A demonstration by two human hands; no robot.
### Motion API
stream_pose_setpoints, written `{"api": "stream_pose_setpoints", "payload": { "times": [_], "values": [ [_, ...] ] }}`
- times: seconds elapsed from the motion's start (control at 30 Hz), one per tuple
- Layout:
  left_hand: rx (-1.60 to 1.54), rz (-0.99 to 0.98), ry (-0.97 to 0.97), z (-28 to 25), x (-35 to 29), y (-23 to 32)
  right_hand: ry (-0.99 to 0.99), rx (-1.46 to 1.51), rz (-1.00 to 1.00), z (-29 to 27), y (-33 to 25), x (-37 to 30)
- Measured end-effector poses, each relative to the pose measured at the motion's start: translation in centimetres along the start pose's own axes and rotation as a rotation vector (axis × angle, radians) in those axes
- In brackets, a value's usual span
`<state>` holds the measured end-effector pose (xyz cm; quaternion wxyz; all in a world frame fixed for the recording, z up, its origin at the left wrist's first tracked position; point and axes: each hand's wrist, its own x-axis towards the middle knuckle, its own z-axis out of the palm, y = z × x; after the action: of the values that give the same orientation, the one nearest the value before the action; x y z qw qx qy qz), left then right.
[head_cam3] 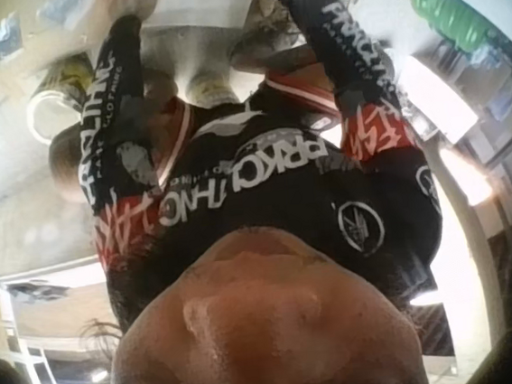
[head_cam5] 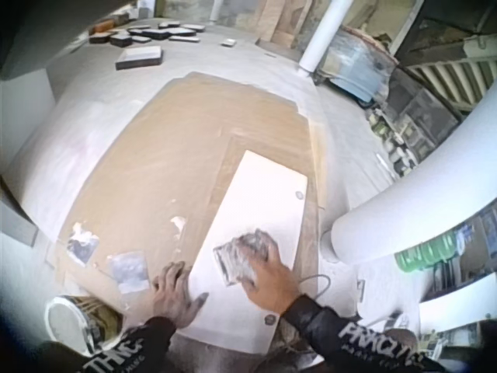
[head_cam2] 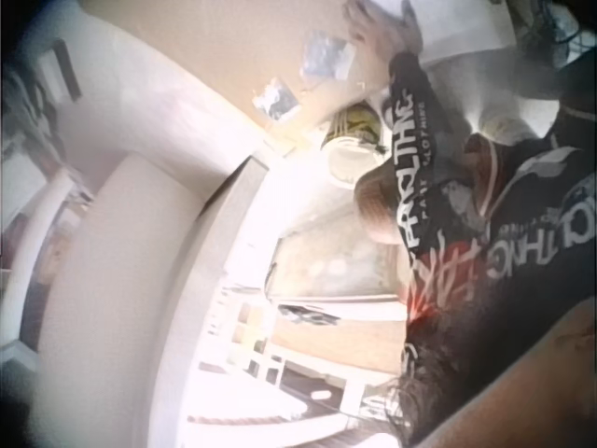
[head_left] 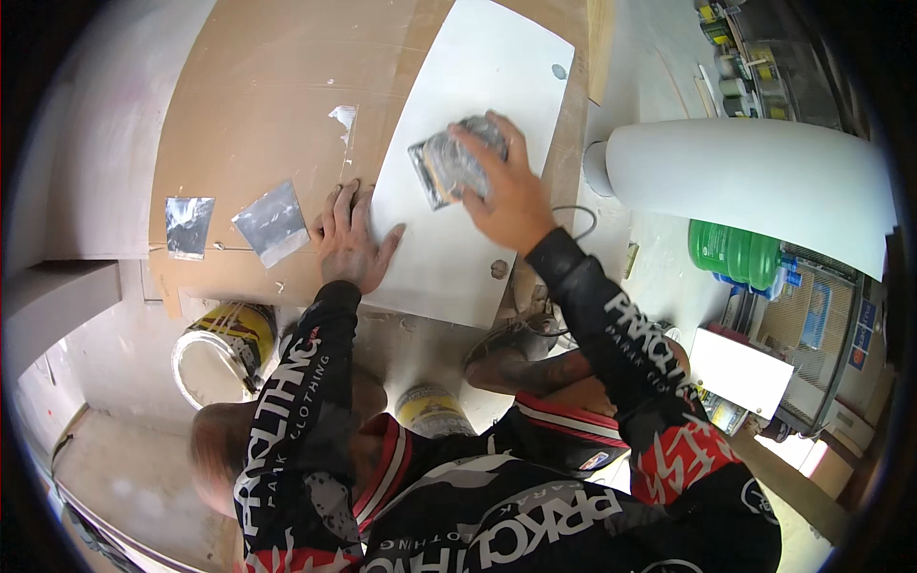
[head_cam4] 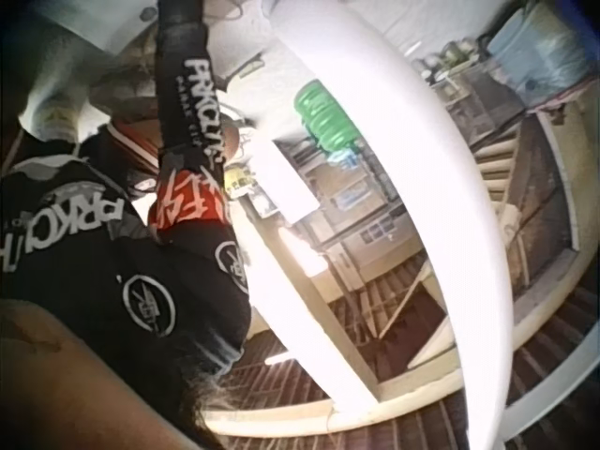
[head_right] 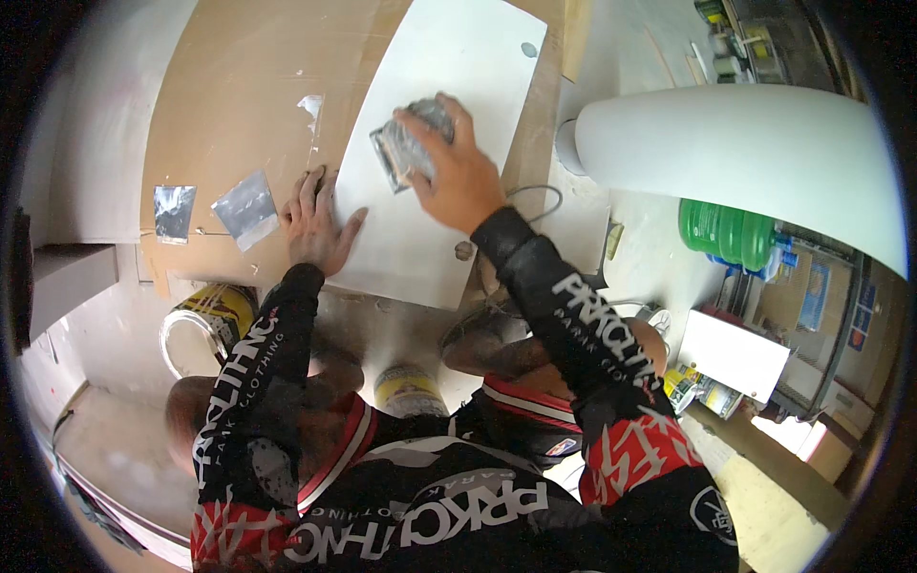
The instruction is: The person is using a hand sander to sand a white wooden board.
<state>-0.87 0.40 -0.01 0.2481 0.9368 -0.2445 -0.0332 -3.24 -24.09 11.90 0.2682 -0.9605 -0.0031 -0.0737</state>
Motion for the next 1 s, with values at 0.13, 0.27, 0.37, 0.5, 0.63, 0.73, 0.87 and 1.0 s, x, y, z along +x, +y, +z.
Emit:
{"api": "stream_pose_setpoints", "payload": {
  "times": [0.13, 0.27, 0.37, 0.5, 0.63, 0.73, 0.87, 1.0],
  "values": [
    [-0.01, 0.005, 0.013, 0.1, 0.1, 0.0, -0.037, -0.002, 0.005, 0.5, -1.6, -0.5],
    [-0.003, -0.013, -0.018, 0.0, 0.2, -0.1, 0.059, -0.02, 0.041, 1.4, 2.1, 4.7],
    [-0.008, -0.019, -0.022, -0.1, 0.2, -0.1, 0.154, -0.118, 0.02, 2.0, 7.2, 10.6],
    [-0.002, -0.036, -0.035, -0.2, 0.2, -0.1, 0.242, 0.094, 0.07, 2.8, 14.6, 19.4],
    [0.018, -0.036, -0.033, -0.3, 0.2, 0.0, 0.013, -0.831, -0.136, 1.9, 20.1, 27.1],
    [0.018, -0.037, -0.043, -0.3, 0.2, 0.0, 0.016, -0.867, -0.073, 1.5, 20.3, 27.6],
    [0.009, -0.046, -0.042, -0.2, 0.1, 0.0, -0.262, -0.849, -0.068, -0.7, 16.5, 21.9],
    [0.007, -0.022, -0.004, -0.1, 0.1, -0.1, 0.175, -0.077, 0.127, 0.2, 10.6, 11.3]
  ]
}}
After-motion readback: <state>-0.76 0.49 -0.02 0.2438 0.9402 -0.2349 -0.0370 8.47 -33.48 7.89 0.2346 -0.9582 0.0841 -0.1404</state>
